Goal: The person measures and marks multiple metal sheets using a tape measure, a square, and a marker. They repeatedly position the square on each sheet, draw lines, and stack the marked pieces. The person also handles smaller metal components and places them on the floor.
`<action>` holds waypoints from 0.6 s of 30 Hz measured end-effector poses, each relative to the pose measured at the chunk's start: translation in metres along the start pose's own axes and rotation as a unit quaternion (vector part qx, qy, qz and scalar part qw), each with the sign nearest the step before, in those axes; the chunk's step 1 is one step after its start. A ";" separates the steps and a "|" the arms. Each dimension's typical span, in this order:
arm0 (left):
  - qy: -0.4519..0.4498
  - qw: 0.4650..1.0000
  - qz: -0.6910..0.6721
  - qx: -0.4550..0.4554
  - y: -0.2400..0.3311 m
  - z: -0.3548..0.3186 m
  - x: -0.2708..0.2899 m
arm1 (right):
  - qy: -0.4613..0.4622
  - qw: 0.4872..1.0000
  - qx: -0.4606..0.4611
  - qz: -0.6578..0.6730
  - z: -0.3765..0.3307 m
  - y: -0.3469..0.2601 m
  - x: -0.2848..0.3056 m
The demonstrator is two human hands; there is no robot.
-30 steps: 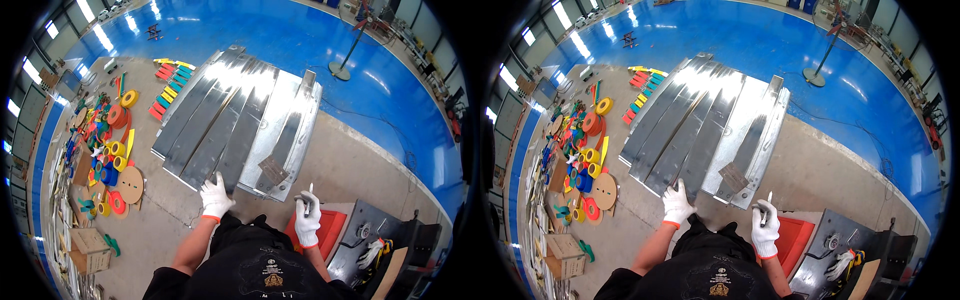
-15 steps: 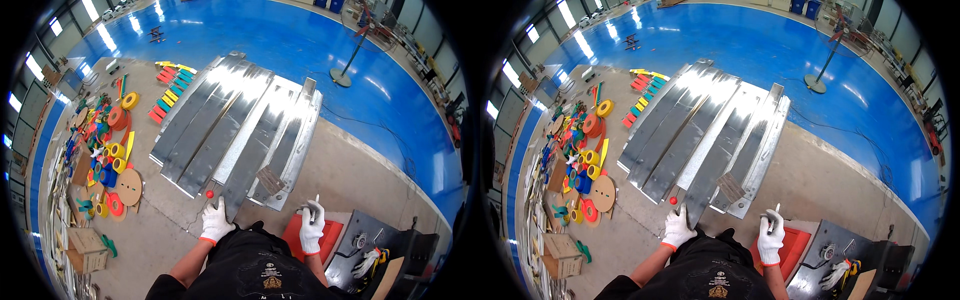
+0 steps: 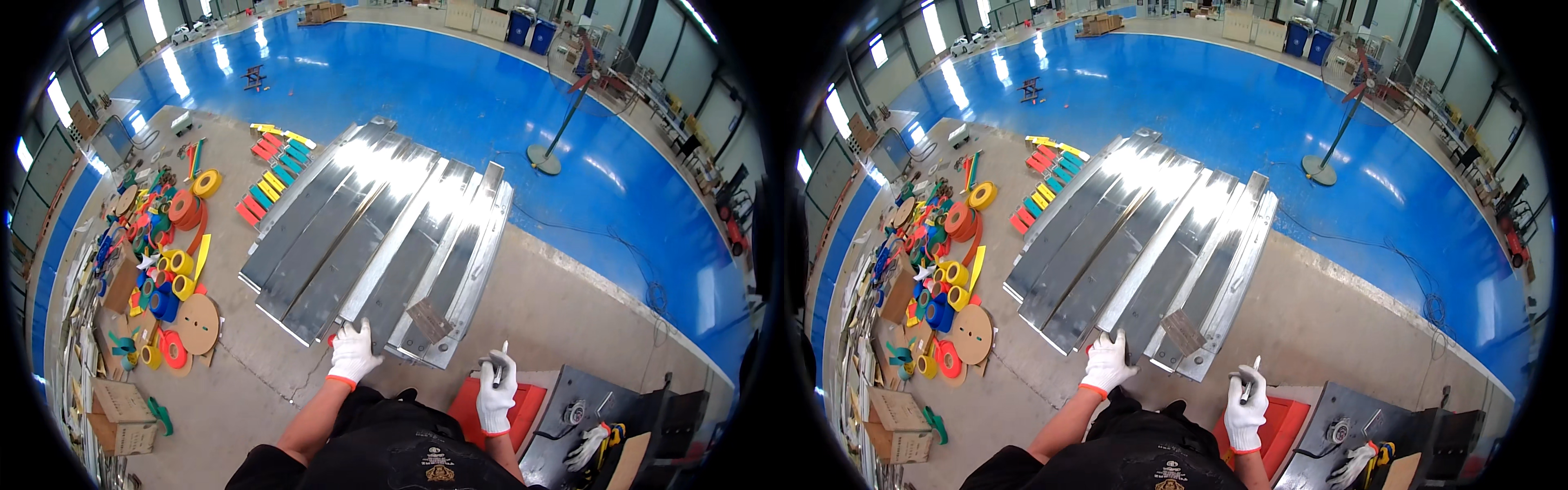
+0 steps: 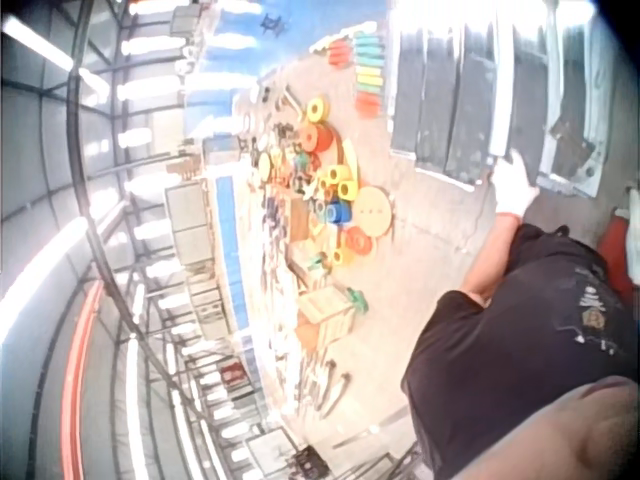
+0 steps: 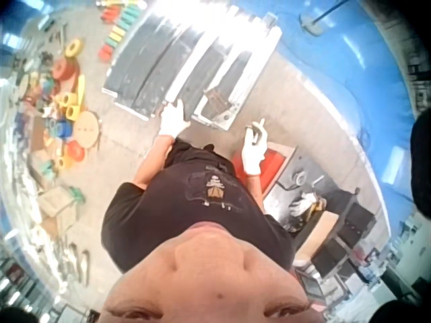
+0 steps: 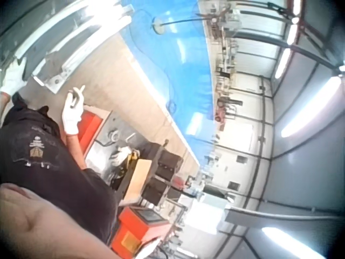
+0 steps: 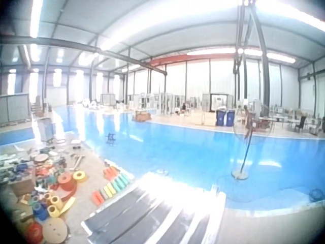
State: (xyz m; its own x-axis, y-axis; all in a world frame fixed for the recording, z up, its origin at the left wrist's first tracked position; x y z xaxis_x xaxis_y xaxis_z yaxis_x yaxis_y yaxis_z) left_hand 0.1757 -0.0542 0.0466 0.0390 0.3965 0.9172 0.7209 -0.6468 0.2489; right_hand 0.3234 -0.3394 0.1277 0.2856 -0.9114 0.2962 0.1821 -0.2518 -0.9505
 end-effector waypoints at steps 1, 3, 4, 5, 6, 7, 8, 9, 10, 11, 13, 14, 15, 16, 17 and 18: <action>0.005 1.000 -0.021 -0.006 -0.003 -0.002 0.009 | 0.007 1.000 0.001 0.003 0.000 -0.001 0.002; 0.061 0.992 -0.110 -0.007 -0.020 -0.004 0.028 | 0.023 1.000 -0.002 0.008 -0.001 0.001 0.008; 0.181 0.965 -0.183 0.044 -0.040 -0.015 0.044 | 0.021 1.000 -0.002 0.015 -0.001 0.003 0.008; 0.324 0.920 -0.215 0.050 -0.062 -0.027 0.047 | 0.024 0.999 -0.002 0.021 -0.001 0.005 0.009; 0.359 0.894 -0.243 0.112 -0.090 -0.029 0.041 | 0.029 0.999 -0.002 0.023 -0.001 0.006 0.011; 0.412 0.860 -0.234 0.188 -0.101 -0.045 0.051 | 0.029 0.999 -0.002 0.017 -0.002 0.004 0.013; 0.462 0.823 -0.182 0.275 -0.133 -0.045 0.026 | 0.030 0.999 0.004 0.014 0.001 0.003 0.013; 0.434 0.793 -0.257 0.341 -0.158 -0.042 0.007 | 0.027 1.000 0.008 0.010 0.002 0.005 0.012; 0.396 0.759 -0.324 0.403 -0.182 -0.042 -0.016 | 0.026 1.000 0.004 0.004 -0.002 0.009 0.014; 0.291 0.692 -0.550 0.366 -0.205 -0.019 -0.043 | 0.027 1.000 0.008 0.006 -0.001 0.009 0.013; 0.151 0.486 -0.824 0.249 -0.184 -0.002 -0.069 | 0.023 1.000 0.004 -0.005 0.002 0.009 0.015; 0.164 0.498 -0.816 0.242 -0.184 0.005 -0.073 | 0.016 1.000 0.008 0.002 0.004 0.007 0.012; 0.180 0.510 -0.808 0.236 -0.190 0.012 -0.082 | 0.005 1.000 0.013 0.012 0.005 0.005 0.008; 0.188 0.521 -0.801 0.227 -0.190 0.018 -0.089 | 0.000 1.000 0.019 0.016 0.004 0.004 0.008; 0.189 0.509 -0.808 0.230 -0.187 0.021 -0.089 | 0.004 0.999 0.022 0.032 0.004 0.007 0.010; 0.191 0.498 -0.813 0.232 -0.185 0.022 -0.088 | 0.009 0.999 0.018 0.028 0.001 0.007 0.012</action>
State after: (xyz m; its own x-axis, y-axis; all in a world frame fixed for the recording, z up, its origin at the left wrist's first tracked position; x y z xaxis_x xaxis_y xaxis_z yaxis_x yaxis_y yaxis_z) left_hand 0.0544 0.0446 -0.0872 -0.9285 -0.0609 -0.3664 -0.3311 0.5827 0.7422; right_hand 0.3293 -0.3519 0.1250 0.2794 -0.9293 0.2414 0.1995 -0.1897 -0.9614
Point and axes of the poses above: each hand's wrist, its own z-axis towards the middle knuckle, its own x-axis out of the back of the hand, y = z × x, the point moved 6 cm from there along z, towards the middle knuckle, and after that the axes turned 4 degrees about -z, right-handed, at the moved point
